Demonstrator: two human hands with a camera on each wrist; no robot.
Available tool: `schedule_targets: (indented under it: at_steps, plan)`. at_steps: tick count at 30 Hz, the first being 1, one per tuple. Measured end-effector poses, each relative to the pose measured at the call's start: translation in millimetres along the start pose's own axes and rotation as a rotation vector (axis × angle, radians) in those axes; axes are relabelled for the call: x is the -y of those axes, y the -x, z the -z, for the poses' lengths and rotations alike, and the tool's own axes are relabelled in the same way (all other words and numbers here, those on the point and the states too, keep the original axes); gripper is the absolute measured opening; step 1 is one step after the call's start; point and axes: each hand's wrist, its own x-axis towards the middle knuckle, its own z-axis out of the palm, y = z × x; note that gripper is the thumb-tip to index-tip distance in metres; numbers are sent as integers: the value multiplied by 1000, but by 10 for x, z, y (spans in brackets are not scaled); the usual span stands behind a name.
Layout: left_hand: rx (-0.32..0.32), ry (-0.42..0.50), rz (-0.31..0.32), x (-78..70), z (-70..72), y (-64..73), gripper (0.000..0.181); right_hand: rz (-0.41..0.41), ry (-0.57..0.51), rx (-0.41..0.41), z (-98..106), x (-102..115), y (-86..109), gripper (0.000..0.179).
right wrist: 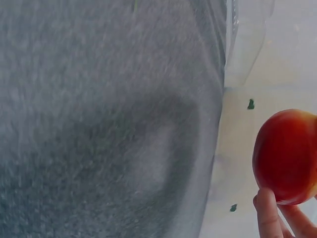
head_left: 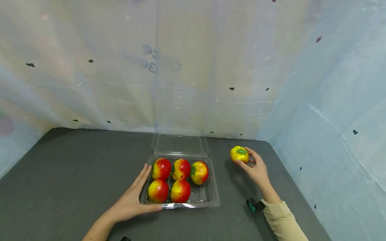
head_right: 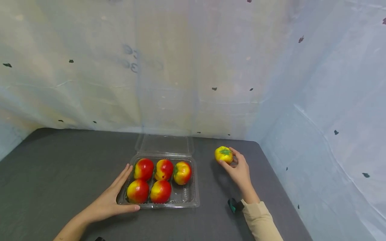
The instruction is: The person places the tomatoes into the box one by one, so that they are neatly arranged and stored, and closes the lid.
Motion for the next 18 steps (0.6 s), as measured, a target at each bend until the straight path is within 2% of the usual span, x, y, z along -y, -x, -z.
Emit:
schedule_targets:
  at_steps: [8,18]
  plan:
    - [6,1,6,19,-1,1,116,61,-15,5,-17,135,112,65]
    - [6,1,0,37,2,-2,116,187,-62,5,-66,298,235,65]
